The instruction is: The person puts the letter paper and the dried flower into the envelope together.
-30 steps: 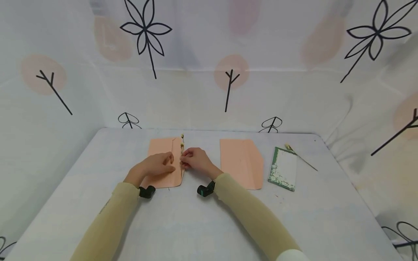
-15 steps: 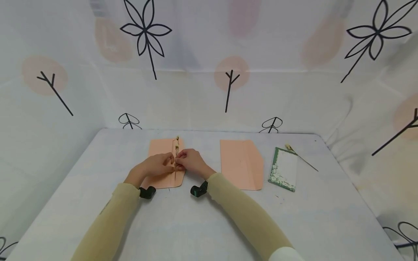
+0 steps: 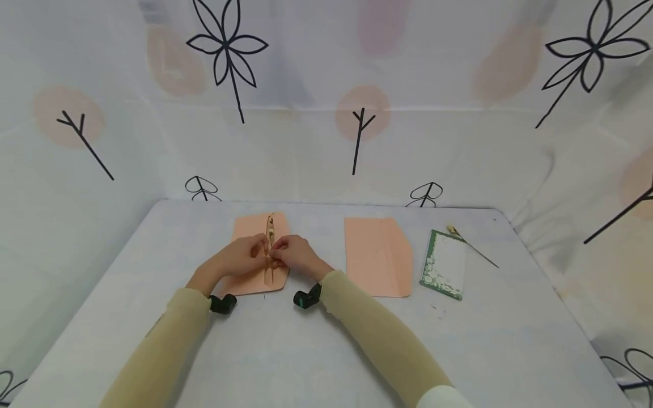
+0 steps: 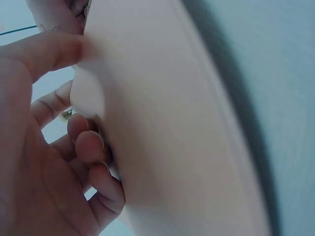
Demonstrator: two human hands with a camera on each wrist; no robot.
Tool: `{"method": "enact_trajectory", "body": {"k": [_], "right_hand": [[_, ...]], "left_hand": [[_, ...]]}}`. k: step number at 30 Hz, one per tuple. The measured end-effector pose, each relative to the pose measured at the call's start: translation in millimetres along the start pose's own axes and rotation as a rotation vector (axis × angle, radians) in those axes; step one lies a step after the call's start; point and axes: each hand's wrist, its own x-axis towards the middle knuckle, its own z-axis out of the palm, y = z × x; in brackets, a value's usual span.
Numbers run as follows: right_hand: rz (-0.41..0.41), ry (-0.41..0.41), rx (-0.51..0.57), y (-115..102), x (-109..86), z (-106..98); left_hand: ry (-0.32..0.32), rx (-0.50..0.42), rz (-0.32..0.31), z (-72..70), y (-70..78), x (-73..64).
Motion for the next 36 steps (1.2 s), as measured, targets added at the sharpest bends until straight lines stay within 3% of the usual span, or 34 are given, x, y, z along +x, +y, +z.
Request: {"method": "enact_trajectory", "body": {"k": [19,25,36], "right_hand": [[0.002,-0.052,0.014,2.0,0.6,-2.0],[0.000,-0.059,0.017,-1.6,-0.7,-0.9],[-0.012,-0.091,0.069,0.7,-1.8,-3.1]], "left_hand": [[0.077,-0.065,0.060,-7.7,0.7,-6.9],[0.109,-0.071,0.054,-7.6,-1.6,-9.9],[0.100,-0.064,0.061,-5.6,1.0,-8.2]]}}
